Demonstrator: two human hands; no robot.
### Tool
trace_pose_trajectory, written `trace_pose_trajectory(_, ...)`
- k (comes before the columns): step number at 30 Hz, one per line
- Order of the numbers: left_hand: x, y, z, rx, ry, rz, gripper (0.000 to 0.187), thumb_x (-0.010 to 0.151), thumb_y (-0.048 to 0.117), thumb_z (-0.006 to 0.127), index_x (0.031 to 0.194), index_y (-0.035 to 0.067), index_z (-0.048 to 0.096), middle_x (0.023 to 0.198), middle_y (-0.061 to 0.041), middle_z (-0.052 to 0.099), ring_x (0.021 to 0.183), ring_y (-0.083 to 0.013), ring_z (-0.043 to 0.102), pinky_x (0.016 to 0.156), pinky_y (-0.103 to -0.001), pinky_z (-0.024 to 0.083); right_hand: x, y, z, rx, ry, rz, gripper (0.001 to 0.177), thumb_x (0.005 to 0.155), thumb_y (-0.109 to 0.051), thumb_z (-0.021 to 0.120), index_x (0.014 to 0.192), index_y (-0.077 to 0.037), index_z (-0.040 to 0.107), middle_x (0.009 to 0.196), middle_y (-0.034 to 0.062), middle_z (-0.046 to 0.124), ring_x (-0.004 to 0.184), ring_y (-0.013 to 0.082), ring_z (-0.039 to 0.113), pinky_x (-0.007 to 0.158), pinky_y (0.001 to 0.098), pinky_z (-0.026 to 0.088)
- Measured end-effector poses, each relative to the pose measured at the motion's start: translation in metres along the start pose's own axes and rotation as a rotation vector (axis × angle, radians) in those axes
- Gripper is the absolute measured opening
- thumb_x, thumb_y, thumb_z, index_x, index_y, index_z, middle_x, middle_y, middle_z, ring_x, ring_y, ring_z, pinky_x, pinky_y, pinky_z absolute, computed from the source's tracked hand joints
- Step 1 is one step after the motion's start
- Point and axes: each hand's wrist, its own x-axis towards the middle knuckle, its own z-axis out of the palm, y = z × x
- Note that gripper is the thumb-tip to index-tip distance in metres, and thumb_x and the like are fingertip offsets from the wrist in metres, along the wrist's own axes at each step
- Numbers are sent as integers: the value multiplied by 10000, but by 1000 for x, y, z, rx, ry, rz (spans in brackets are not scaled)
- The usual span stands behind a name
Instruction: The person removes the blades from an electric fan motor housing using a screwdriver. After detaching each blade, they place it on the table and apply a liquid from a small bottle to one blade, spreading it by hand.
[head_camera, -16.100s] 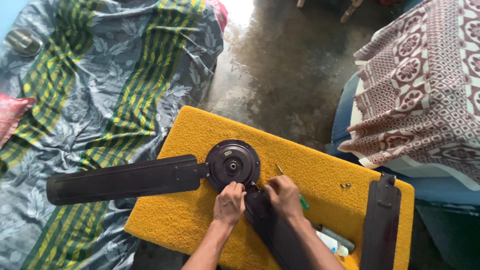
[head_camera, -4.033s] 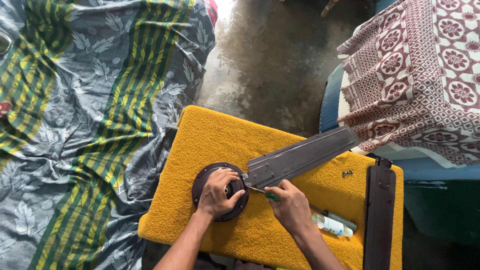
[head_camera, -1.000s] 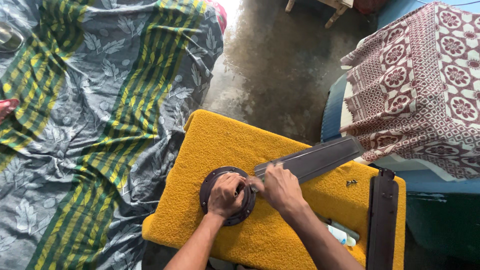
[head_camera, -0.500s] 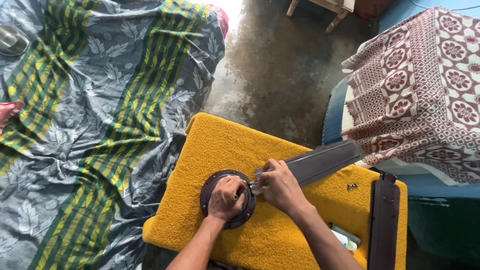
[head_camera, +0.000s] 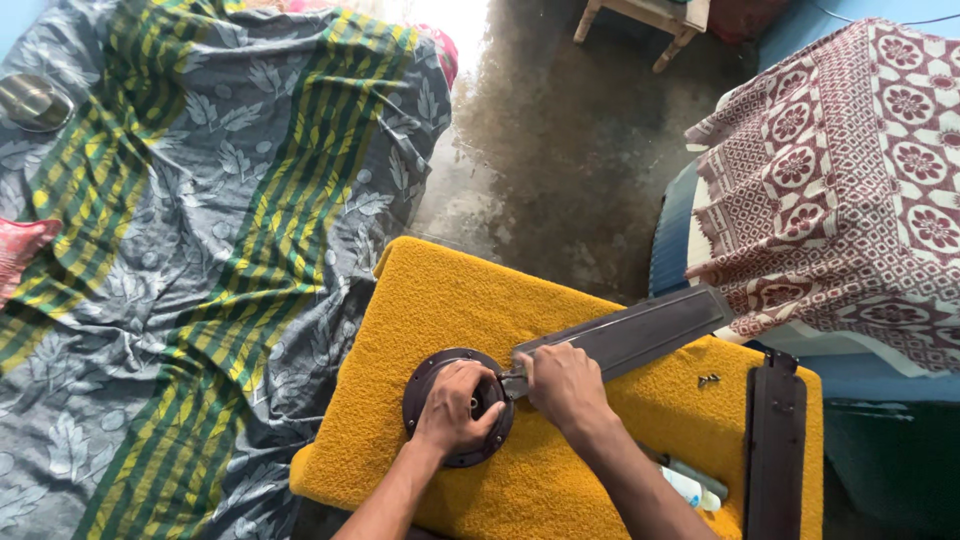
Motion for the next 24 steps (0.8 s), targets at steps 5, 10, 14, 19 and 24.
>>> trace_pose_trajectory(5,21,-10,-4,-127,-315,-359,337,843,369,789,1035,92,785,1069,-126,750,1109,-289,646,989,-427,473,1,6,-5,105,163,-360,430,711,-207,870,1074,-59,694,1223,200,577,1062,418,663,899,471,555)
trace_pose_trajectory(10,45,-34,11,-181,-399,-604,334,870,250,655,1165,120,739,1147,-108,770,1122,-251,731,1013,-376,540,-4,2,-13,-104,7,-140,180,945,-248,694,949,-74,742,1091,164,690,1061,345,718,903,457,565)
trace_pose_trajectory(14,49,-35,35,27,-414,-645,297,857,182,664,1132,150,771,1116,-135,764,1096,-301,727,1006,-393,551,-9,4,-11,-63,96,-240,435,731,-318,855,1085,-122,695,1155,141,638,1034,348,688,856,459,570)
trace_pose_trajectory(19,49,-32,54,367,-373,-346,198,734,115,752,913,160,824,990,-123,718,1049,-351,658,936,-460,526,-9,35,6,-265,-24,-33,246,1003,-404,684,1058,-167,714,1040,68,735,1055,263,699,919,418,545)
trace_pose_trajectory(24,49,-35,65,378,-372,-260,144,780,47,732,904,98,783,979,-160,683,985,-369,691,854,-466,566,-13,119,49,-52,-61,203,199,915,-283,725,1107,-279,671,1049,-43,752,1112,176,672,975,437,457)
